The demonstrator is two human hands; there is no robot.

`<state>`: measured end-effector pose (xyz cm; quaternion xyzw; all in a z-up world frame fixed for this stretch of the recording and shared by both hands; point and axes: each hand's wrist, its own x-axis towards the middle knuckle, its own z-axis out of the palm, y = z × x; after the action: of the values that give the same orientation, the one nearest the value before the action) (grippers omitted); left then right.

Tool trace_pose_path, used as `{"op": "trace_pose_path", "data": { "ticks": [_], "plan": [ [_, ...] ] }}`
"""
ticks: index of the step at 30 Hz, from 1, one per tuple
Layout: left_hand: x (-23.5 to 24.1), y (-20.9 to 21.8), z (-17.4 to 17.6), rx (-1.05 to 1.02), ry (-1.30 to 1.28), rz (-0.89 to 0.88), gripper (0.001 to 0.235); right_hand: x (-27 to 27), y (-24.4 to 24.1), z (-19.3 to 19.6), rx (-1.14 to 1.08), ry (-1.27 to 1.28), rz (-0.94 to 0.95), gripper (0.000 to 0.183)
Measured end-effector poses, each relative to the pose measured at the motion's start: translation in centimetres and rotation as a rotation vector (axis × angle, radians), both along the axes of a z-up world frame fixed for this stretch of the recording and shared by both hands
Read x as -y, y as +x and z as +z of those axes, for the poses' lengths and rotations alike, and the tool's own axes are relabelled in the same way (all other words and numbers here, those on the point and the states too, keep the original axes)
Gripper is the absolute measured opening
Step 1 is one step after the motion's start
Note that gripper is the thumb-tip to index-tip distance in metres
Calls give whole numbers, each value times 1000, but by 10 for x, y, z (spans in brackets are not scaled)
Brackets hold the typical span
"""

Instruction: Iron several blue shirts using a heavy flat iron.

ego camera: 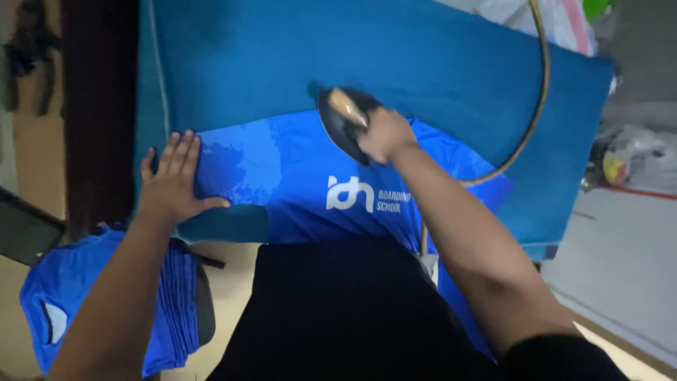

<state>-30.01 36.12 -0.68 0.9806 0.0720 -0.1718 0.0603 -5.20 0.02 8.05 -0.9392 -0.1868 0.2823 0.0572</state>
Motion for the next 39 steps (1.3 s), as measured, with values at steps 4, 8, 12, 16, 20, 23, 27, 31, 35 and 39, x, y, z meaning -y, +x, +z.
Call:
{"op": "trace_pose_path", "data": {
  "ticks": [4, 8, 12, 16, 20, 23, 27, 31, 35, 39],
  "plan": [
    [-4, 0, 3, -66, -2, 31, 162, 49, -46, 39, -28, -24, 90, 31],
    [-7, -9, -4, 97, -54, 25, 153, 154, -59, -8, -5, -122, 75, 32],
    [1, 2, 9, -98, 67, 2, 155, 221, -28, -52, 3, -162, -161, 44],
    [6, 12, 7, -252, 173, 4, 160, 217, 10, -39, 111, -73, -349, 50],
    [24, 26, 22, -372, 234, 33, 153, 211, 33, -33, 90, -26, -497, 45],
    [58, 33, 40, -301, 306, 60, 151, 197, 19, 6, 76, 101, -392, 45],
    [153, 34, 60, 223, 116, 48, 111, 168, -2, 12, 17, 200, -133, 38],
    [289, 37, 38, 355, -418, 166, 82, 121, 11, -8, -45, 182, 6, 35],
    [373, 5, 61, 261, -177, 58, 95, 113, 30, -35, -78, 204, 192, 42],
    [380, -33, 64, 204, -342, 99, 95, 148, 23, -19, -126, 205, 489, 38]
  ]
}}
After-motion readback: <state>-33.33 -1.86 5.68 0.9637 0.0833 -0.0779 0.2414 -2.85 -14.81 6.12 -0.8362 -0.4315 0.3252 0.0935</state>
